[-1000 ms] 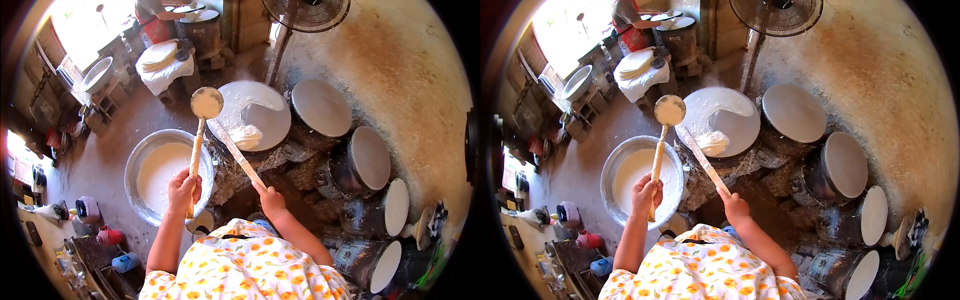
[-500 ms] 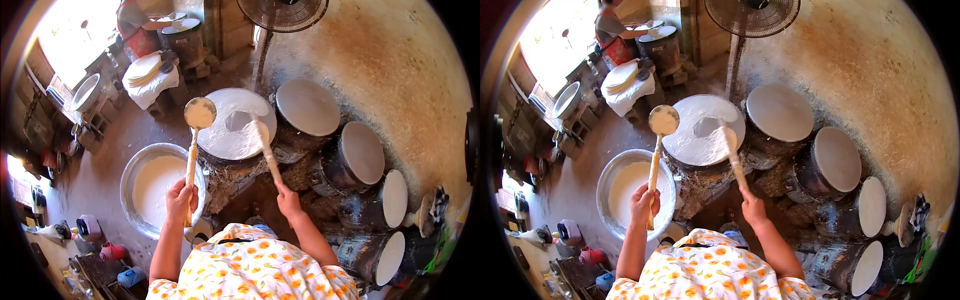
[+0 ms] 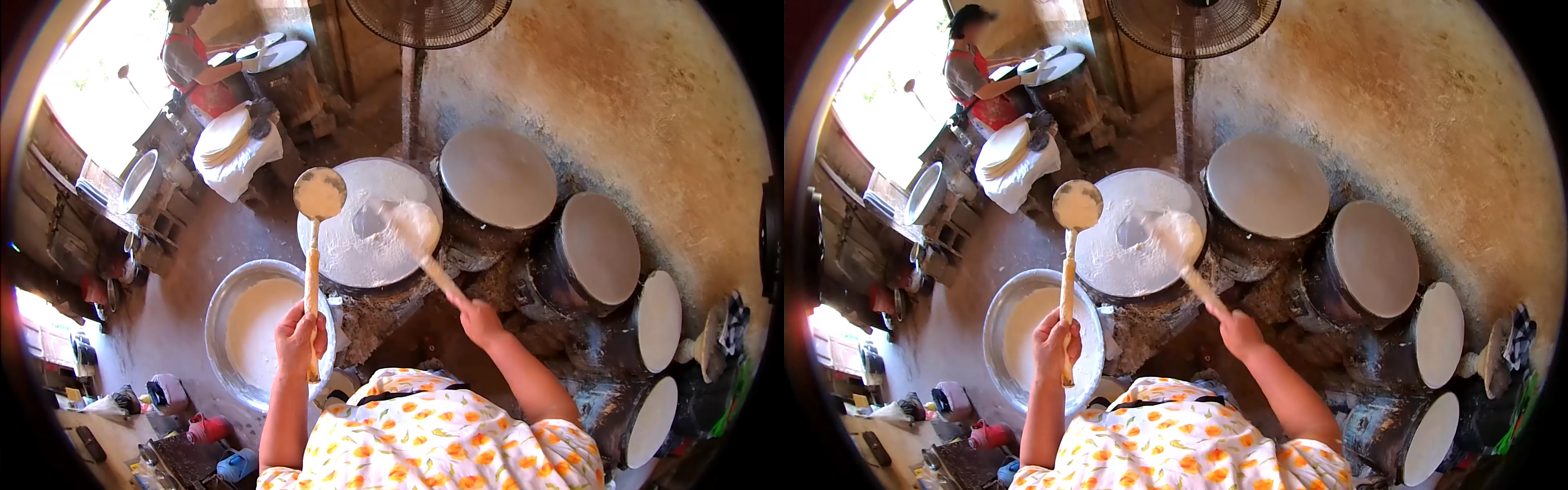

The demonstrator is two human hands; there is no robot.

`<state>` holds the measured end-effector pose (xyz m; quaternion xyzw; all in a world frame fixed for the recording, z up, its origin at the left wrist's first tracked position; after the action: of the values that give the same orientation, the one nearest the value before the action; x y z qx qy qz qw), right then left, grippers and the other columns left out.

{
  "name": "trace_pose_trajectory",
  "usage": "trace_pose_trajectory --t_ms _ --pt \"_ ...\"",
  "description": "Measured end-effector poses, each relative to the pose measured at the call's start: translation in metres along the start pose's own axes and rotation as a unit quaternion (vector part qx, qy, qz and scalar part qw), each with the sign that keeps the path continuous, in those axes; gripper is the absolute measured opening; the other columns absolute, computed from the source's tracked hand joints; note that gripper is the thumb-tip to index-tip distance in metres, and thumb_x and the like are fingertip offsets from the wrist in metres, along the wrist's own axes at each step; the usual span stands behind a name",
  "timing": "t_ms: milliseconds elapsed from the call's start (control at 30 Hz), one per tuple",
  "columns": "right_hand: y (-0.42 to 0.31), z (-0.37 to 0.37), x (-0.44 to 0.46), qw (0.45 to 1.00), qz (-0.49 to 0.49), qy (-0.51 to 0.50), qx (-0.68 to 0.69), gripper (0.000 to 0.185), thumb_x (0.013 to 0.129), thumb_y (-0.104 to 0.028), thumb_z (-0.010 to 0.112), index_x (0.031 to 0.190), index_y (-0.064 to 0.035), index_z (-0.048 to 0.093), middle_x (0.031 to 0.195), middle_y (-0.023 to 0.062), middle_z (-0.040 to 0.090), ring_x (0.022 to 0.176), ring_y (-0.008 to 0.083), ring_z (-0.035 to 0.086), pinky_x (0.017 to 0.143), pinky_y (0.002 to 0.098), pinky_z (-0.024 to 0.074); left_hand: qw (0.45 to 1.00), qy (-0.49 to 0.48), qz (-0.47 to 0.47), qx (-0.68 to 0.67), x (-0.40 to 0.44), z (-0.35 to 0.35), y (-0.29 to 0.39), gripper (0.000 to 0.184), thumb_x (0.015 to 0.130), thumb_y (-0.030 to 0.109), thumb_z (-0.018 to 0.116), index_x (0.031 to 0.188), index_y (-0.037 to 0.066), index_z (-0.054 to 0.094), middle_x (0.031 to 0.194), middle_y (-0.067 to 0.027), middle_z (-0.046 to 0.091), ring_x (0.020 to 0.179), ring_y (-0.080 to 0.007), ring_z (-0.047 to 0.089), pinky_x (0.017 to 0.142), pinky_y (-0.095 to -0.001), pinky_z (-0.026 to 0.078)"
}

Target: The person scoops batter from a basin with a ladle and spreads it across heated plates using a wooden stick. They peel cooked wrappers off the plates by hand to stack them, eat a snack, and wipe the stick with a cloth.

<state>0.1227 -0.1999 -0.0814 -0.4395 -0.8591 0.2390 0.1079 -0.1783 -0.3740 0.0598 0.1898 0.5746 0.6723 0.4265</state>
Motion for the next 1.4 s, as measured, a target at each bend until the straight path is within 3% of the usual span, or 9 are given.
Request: trace_pose_trajectory --t_ms 233,467,633,700,900,967,1100,1267,1400 --pt "0.035 -0.015 0.043 0.996 0.047 -0.028 -0.066 0.045 0.087 -0.009 0.043 0.123 -0.0337 0.055 0.083 0.0203 0.059 0.076 0.0389 0.06 0.068 0.0465 0.0485 0.999 0.037 -0.005 0.022 0.006 0.0 -0.001 0.017 0.093 0.01 0.044 0.081 0.001 0.053 0.056 -0.0026 0.049 0.035 -0.0081 0.042 0.031 -0.0221 0.034" --pt "0.009 -0.001 0.163 0.985 -0.074 0.055 0.142 0.05 0.082 -0.005 0.049 0.125 -0.0297 0.053 0.093 0.0198 0.064 0.077 0.0373 0.062 0.067 0.0458 0.0493 0.999 0.039 0.016 0.006 0.0 -0.001 0.001 0.016 0.093 0.011 0.046 0.082 0.001 0.053 0.059 -0.0038 0.05 0.037 -0.0083 0.043 0.032 -0.0219 0.035" --pt "0.009 -0.038 0.119 0.99 -0.042 0.082 0.105 0.058 0.08 -0.004 0.05 0.131 -0.0302 0.047 0.086 0.0207 0.064 0.072 0.0362 0.063 0.066 0.0451 0.0492 0.995 0.103 0.015 0.006 -0.019 -0.018 0.0 0.015 0.092 0.011 0.046 0.084 0.0 0.053 0.061 -0.0049 0.052 0.037 -0.0085 0.043 0.032 -0.0213 0.035" --pt "-0.016 -0.039 0.112 0.985 0.094 -0.055 0.134 0.061 0.077 0.001 0.047 0.132 -0.0259 0.047 0.097 0.0231 0.062 0.08 0.0365 0.064 0.067 0.0413 0.0504 0.996 0.086 0.012 0.009 -0.018 -0.022 -0.006 0.015 0.092 0.011 0.046 0.085 -0.001 0.053 0.063 -0.0052 0.053 0.037 -0.0086 0.043 0.032 -0.0211 0.035" --pt "-0.022 -0.003 0.111 0.984 -0.009 -0.046 0.173 0.058 0.077 0.002 0.044 0.13 -0.0214 0.05 0.106 0.0225 0.06 0.095 0.0376 0.06 0.078 0.04 0.0484 0.997 0.068 -0.008 -0.024 -0.007 -0.003 -0.002 0.015 0.091 0.01 0.046 0.085 -0.001 0.053 0.063 -0.0051 0.052 0.036 -0.0086 0.042 0.031 -0.0214 0.035" --pt "0.004 -0.015 0.098 0.972 -0.061 0.119 0.192 0.062 0.077 -0.001 0.046 0.133 -0.0276 0.044 0.102 0.0208 0.061 0.086 0.04 0.059 0.073 0.0449 0.0487 0.998 0.065 0.0 -0.016 -0.012 -0.008 0.004 0.015 0.091 0.01 0.046 0.085 -0.001 0.053 0.063 -0.005 0.052 0.036 -0.0087 0.042 0.031 -0.0216 0.034" --pt "-0.013 -0.013 0.068 0.975 0.096 -0.025 0.197 0.065 0.077 0.001 0.043 0.134 -0.0297 0.043 0.097 0.0253 0.061 0.082 0.0414 0.06 0.07 0.0442 0.0485 0.999 0.051 -0.008 -0.005 -0.01 -0.017 0.0 0.014 0.091 0.01 0.047 0.086 -0.001 0.054 0.062 -0.0047 0.052 0.035 -0.0087 0.042 0.03 -0.022 0.034" --pt "-0.036 0.021 0.073 0.967 -0.083 0.028 0.238 0.062 0.078 0.001 0.045 0.132 -0.0288 0.046 0.103 0.0223 0.06 0.087 0.0411 0.059 0.07 0.0449 0.0478 0.999 0.017 -0.033 -0.027 0.004 0.0 -0.005 0.014 0.092 0.011 0.047 0.09 -0.001 0.055 0.063 -0.004 0.053 0.037 -0.0085 0.044 0.032 -0.0221 0.036" --pt "-0.005 -0.015 0.055 0.973 0.054 0.082 0.211 0.062 0.078 0.0 0.046 0.132 -0.0304 0.045 0.097 0.022 0.061 0.082 0.0401 0.06 0.067 0.0439 0.0484 0.999 0.015 -0.036 -0.009 -0.001 -0.008 0.001 0.014 0.092 0.011 0.047 0.091 -0.001 0.055 0.063 -0.0038 0.053 0.037 -0.0086 0.044 0.033 -0.0223 0.036"
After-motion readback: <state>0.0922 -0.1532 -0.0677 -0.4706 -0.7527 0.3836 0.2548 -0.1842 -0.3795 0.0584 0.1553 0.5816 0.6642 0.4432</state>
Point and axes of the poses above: each hand's wrist, its own x-axis towards the middle knuckle, its own z-axis out of the palm, y = z × x, the point moved 1 cm from there along x, towards the middle knuckle
